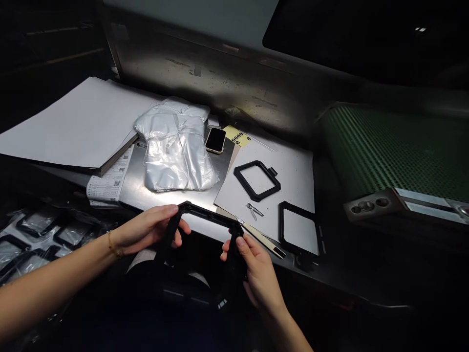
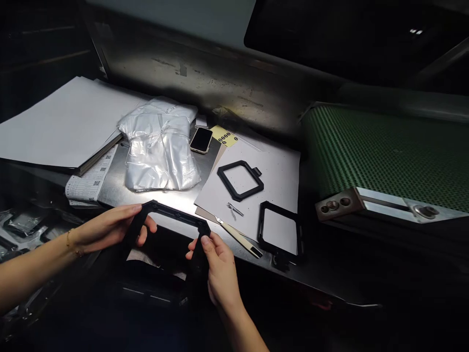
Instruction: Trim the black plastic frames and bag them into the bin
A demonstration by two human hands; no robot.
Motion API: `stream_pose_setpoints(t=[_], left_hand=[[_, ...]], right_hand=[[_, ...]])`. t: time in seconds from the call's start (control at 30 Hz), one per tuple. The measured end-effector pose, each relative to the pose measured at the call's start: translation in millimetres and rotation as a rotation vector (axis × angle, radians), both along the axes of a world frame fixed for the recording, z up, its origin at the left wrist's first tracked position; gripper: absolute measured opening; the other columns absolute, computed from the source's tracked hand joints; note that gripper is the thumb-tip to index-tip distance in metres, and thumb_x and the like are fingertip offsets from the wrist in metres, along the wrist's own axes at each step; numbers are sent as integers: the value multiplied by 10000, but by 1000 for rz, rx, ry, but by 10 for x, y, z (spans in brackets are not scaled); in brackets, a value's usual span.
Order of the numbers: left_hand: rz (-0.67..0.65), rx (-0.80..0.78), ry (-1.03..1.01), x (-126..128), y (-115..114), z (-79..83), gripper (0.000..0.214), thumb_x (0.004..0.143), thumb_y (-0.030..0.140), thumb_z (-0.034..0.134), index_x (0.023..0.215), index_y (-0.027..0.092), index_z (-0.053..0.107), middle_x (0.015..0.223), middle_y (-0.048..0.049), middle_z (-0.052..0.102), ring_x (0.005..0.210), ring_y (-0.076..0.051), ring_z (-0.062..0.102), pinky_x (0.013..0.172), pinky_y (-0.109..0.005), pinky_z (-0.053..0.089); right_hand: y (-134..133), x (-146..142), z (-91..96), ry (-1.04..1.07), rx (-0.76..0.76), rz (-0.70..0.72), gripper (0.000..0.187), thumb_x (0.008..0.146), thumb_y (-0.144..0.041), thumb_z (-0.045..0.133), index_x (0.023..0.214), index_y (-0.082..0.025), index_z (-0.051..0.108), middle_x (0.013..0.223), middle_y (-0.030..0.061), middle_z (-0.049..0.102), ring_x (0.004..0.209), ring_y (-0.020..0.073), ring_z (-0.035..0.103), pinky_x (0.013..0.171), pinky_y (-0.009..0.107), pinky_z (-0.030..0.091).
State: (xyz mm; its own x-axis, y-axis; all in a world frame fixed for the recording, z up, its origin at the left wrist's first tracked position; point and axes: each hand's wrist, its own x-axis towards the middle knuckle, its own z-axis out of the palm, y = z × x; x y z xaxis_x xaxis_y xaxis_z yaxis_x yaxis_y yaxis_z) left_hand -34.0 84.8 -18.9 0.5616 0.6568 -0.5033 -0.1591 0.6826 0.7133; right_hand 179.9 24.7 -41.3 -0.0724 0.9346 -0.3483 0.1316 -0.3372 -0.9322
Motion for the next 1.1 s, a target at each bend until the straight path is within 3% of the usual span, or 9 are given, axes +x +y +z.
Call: stream_pose_setpoints(t=[0.07,0.17,0.3,0.47,0.63,0.83,0.93,1.0,1.1], left_hand=[[33,19,29,-7,-76,18,410,856,383,338,597,120,517,374,41,432,354,-41,369,409,-152,343],[24,-21,34,-18,-165,64,448,838,443,336,502,155,399,330,108,223,312,-16,119,326,-146,167],[-47,-112,19,-50,-252,167,425,823,449,367,503,170,363,382,106,243,305,-9,95,314,-161,125],[-96,-146,12,-95,-345,271,433,820,496,329,522,184,367,335,117,193,292,-18,103,329,-167,165],[-92,-141,18,-142,-430,330,433,803,524,341,532,190,383,310,114,208,274,-20,128,342,-176,205],[-70,-179,66,-167,-503,393,435,757,557,408,523,192,382,325,115,202,272,-10,112,340,-179,193],[-57,-187,50,-165,-508,383,419,787,519,391,532,187,390,338,111,230,270,-7,129,332,-165,205],[-33,-197,39,-160,-509,371,407,806,492,377,538,185,389,363,107,253,272,-7,145,324,-158,209],[-12,-216,35,-154,-515,370,409,816,478,365,531,185,379,372,107,249,278,-10,145,317,-150,208]], right_hand=[[-77,2,-22,-32,2,7,332,862,-446,283,914,-176,470,807,61,608,662,162,623,530,274,487],[-79,149,-108,-187,74,23,378,859,-449,284,969,-190,537,823,71,623,766,201,611,653,355,488],[129,544,-464,-580,284,-93,321,777,-437,468,993,-216,553,1079,96,499,1057,271,417,890,466,319],[306,886,-937,-891,480,-21,245,787,-361,498,936,-172,548,933,45,515,925,202,462,811,422,365],[328,973,-1028,-1009,623,59,243,824,-365,455,938,-165,533,904,29,528,844,158,501,747,365,409],[326,894,-792,-992,583,7,202,861,-297,371,863,-147,507,781,69,566,738,181,551,684,382,448],[252,730,-433,-907,510,-32,190,890,-267,299,925,-179,463,662,21,566,556,134,558,537,282,480],[168,593,-128,-837,519,32,167,883,-269,334,941,-214,481,643,-14,563,499,104,544,479,222,474],[23,382,295,-760,766,250,206,832,-210,446,1030,-220,502,741,5,607,584,115,582,527,217,487]])
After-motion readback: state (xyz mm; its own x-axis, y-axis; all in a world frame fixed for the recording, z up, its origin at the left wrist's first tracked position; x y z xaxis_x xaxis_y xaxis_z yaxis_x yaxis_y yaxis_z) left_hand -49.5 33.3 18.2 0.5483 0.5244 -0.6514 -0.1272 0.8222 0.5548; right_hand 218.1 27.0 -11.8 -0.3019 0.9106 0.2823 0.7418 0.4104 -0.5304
